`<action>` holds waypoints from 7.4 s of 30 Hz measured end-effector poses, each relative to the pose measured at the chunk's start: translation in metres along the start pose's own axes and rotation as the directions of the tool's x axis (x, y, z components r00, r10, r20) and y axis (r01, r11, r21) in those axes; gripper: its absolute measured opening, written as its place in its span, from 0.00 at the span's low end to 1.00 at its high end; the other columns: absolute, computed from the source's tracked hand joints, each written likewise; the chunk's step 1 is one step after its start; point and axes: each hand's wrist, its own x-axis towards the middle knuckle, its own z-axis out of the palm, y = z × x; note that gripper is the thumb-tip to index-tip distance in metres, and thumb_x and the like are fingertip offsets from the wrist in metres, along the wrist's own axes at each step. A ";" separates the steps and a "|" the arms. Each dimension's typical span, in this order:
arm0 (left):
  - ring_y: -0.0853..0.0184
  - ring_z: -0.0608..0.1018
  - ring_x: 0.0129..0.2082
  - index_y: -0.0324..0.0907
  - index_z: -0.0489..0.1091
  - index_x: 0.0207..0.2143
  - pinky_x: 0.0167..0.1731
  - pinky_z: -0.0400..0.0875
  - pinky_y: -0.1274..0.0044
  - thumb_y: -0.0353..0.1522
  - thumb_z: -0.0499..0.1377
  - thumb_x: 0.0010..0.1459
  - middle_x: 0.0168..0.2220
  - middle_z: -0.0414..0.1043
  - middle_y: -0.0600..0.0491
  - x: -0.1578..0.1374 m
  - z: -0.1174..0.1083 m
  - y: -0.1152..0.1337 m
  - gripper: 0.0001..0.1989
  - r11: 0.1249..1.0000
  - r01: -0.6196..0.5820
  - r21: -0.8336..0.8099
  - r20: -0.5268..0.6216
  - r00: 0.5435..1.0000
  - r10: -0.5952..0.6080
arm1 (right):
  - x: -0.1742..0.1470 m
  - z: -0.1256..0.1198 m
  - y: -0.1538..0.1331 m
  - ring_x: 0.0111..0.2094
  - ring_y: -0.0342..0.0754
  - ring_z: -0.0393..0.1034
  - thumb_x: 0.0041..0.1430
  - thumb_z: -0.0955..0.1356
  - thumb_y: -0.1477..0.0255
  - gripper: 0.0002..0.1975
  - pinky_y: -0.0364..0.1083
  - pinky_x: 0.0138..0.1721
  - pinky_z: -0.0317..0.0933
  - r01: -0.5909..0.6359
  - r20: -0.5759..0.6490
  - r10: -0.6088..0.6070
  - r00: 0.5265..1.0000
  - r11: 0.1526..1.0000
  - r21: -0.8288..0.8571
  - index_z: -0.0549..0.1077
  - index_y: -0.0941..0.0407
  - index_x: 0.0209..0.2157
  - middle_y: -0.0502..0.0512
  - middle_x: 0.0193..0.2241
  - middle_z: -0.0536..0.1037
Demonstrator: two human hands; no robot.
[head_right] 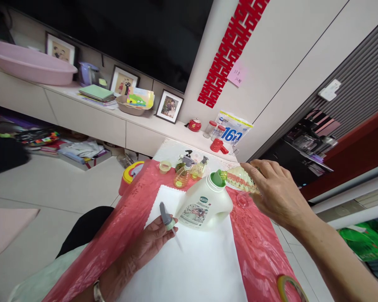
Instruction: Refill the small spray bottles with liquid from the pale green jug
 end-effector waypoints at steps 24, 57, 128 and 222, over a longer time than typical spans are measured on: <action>0.63 0.80 0.41 0.41 0.80 0.40 0.49 0.67 0.70 0.31 0.76 0.46 0.44 0.80 0.49 -0.001 0.003 0.002 0.18 1.000 -0.006 0.000 -0.009 1.000 0.006 | 0.014 -0.013 -0.002 0.55 0.60 0.62 0.66 0.59 0.77 0.22 0.58 0.50 0.57 0.070 -0.023 -0.073 0.997 0.991 -0.118 0.64 0.53 0.60 0.59 0.56 0.66; 0.64 0.81 0.42 0.42 0.80 0.40 0.48 0.70 0.72 0.33 0.77 0.45 0.43 0.81 0.50 -0.002 0.002 0.002 0.19 1.000 0.004 -0.021 -0.019 1.000 -0.004 | 0.020 -0.010 -0.004 0.58 0.63 0.60 0.62 0.60 0.81 0.26 0.63 0.55 0.54 0.154 -0.046 -0.169 0.984 0.960 -0.235 0.66 0.55 0.60 0.63 0.59 0.63; 0.61 0.80 0.44 0.42 0.79 0.43 0.55 0.63 0.68 0.38 0.75 0.48 0.39 0.82 0.51 -0.047 0.050 0.005 0.20 0.972 -0.140 0.191 0.025 0.990 0.137 | -0.106 0.074 -0.294 0.55 0.57 0.64 0.69 0.69 0.56 0.30 0.55 0.52 0.67 -0.487 0.304 0.592 0.747 0.176 0.855 0.61 0.53 0.65 0.60 0.57 0.65; 0.66 0.77 0.37 0.40 0.80 0.38 0.48 0.66 0.70 0.40 0.77 0.43 0.35 0.79 0.52 -0.055 0.064 0.031 0.21 0.952 -0.056 0.302 -0.008 0.998 0.061 | -0.094 0.085 -0.326 0.44 0.66 0.74 0.42 0.83 0.57 0.31 0.66 0.52 0.67 0.029 0.808 0.113 0.578 -0.993 0.118 0.82 0.55 0.47 0.64 0.48 0.75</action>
